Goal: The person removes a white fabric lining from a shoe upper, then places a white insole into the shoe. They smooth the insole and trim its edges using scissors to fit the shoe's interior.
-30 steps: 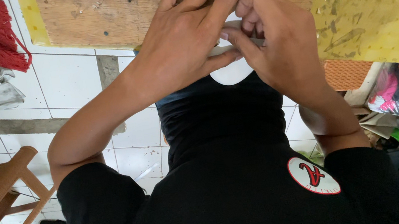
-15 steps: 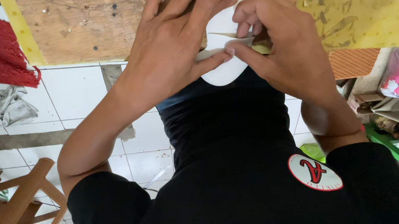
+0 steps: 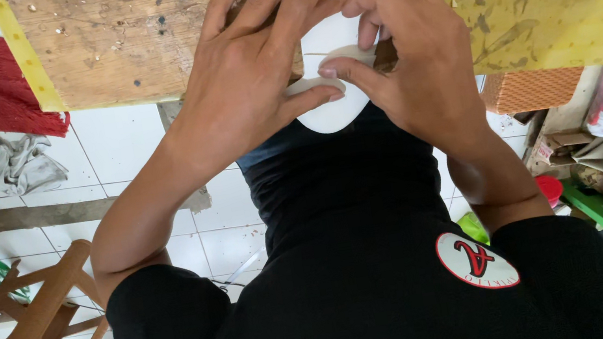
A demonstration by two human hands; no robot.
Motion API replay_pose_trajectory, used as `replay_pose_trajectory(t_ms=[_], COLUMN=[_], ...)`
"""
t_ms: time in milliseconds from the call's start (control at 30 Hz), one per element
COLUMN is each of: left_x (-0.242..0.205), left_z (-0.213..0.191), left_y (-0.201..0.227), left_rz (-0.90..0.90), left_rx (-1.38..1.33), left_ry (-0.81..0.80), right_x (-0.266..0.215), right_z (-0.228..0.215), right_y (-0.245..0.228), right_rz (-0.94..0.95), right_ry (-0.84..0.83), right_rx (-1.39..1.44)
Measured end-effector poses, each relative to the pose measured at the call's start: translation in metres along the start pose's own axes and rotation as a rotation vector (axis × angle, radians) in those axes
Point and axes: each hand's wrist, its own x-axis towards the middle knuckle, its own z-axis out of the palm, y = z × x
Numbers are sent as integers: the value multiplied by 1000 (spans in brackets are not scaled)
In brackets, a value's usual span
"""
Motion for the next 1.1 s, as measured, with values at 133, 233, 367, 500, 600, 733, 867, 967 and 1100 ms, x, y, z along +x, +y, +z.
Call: replay_pose_trajectory(t_ms=[133, 233, 367, 500, 600, 733, 867, 967, 1100], left_x=[0, 0, 2, 3, 3, 3, 4, 3, 2], left_z=[0, -1, -5, -5, -7, -7, -7, -7, -7], left_y=[0, -1, -1, 1, 3, 3, 4, 5, 4], left_rz=[1, 12, 31, 43, 25, 0, -1, -4, 28], left_rx=[23, 33, 31, 41, 46, 30, 31, 22, 52], left_ry=[12, -20, -38, -32, -52, -61, -71, -50, -40], right_x=[-3, -37, -59, -71, -73, -63, -61, -62, -63], right_z=[0, 23, 29, 37, 40, 34, 34, 34, 32], right_y=[0, 19, 33, 50, 57, 58, 56, 56, 56], right_rz=[-139, -394, -612, -649, -676, -737, -741, -719, -699], right_ry=[56, 254, 93, -14, -52, -53, -43, -42, -94], right_rx=[6, -10, -143, -301, -346, -487, -541, -572, -503])
